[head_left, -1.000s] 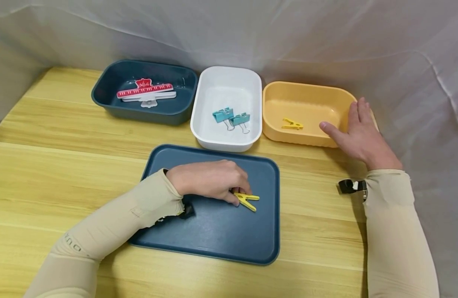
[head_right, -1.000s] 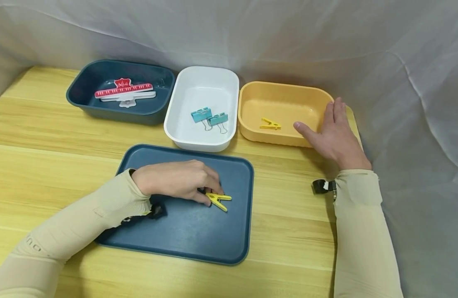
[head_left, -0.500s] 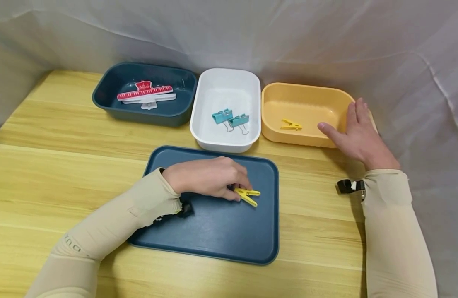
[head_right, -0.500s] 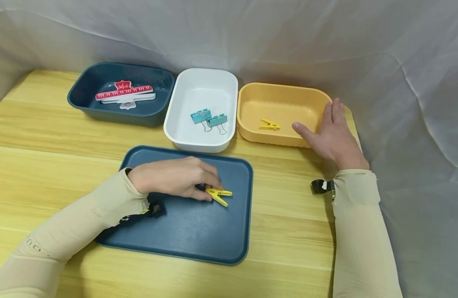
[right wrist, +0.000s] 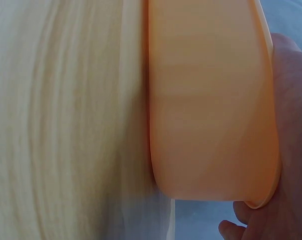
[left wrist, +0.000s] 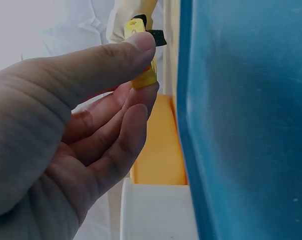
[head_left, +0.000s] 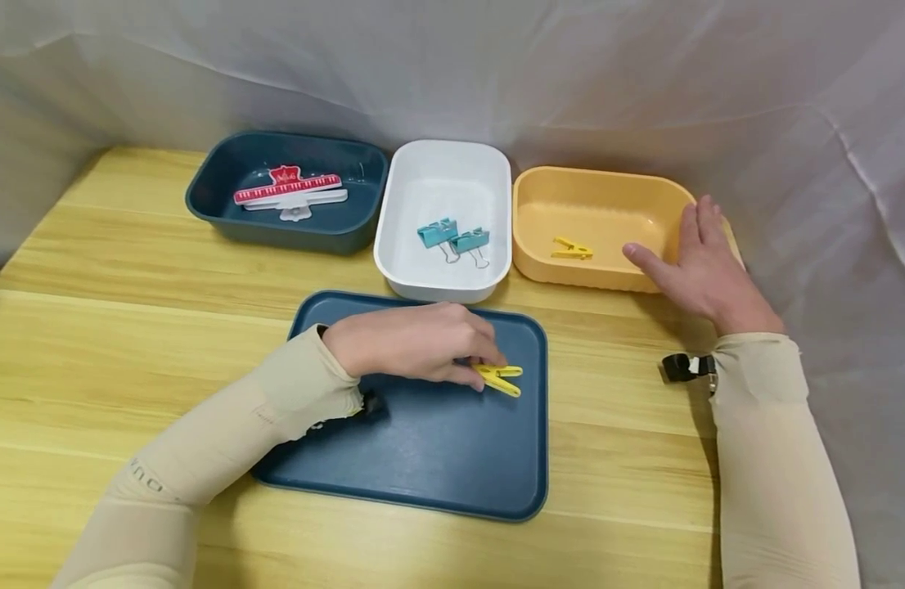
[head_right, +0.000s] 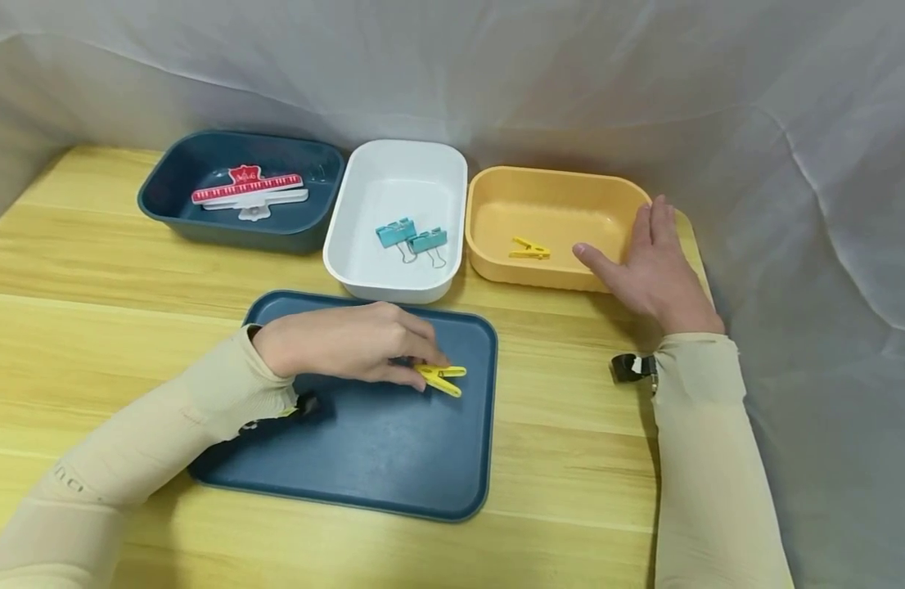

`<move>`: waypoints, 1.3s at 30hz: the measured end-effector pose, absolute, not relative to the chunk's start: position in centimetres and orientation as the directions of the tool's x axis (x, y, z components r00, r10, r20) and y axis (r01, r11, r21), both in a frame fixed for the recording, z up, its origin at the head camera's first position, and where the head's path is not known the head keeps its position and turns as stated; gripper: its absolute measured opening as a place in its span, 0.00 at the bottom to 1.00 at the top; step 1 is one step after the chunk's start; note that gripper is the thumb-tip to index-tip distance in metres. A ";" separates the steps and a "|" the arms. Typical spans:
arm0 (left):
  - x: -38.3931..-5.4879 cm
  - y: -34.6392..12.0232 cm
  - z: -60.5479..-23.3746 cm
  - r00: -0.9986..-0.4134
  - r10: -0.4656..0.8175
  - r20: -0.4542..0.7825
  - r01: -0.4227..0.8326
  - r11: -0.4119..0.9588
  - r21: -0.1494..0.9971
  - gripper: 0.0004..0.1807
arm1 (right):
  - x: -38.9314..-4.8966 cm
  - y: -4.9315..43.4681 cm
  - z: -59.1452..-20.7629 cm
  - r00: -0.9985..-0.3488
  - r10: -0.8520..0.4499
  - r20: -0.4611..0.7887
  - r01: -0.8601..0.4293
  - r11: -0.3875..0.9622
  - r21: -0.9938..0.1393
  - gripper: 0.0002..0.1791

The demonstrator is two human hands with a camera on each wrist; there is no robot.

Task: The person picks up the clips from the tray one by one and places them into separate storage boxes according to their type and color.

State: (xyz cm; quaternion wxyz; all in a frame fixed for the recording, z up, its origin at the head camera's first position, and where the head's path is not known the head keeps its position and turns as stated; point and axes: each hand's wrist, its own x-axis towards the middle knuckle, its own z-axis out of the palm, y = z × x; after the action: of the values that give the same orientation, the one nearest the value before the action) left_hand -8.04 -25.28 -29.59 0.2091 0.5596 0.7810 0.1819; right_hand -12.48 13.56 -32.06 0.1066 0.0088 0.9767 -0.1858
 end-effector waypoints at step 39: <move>-7.3 -23.1 -25.0 -0.288 0.957 -0.041 0.882 0.281 0.377 0.20 | -12.3 13.4 -32.1 -0.981 -0.035 -0.189 0.033 0.938 -0.346 0.65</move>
State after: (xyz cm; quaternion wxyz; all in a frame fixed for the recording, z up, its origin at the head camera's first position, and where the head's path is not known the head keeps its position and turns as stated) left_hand -7.29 -23.06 -25.03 0.1308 0.5823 0.7897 0.1423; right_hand -12.34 13.44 -32.08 0.0967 -0.0005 0.9796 -0.1764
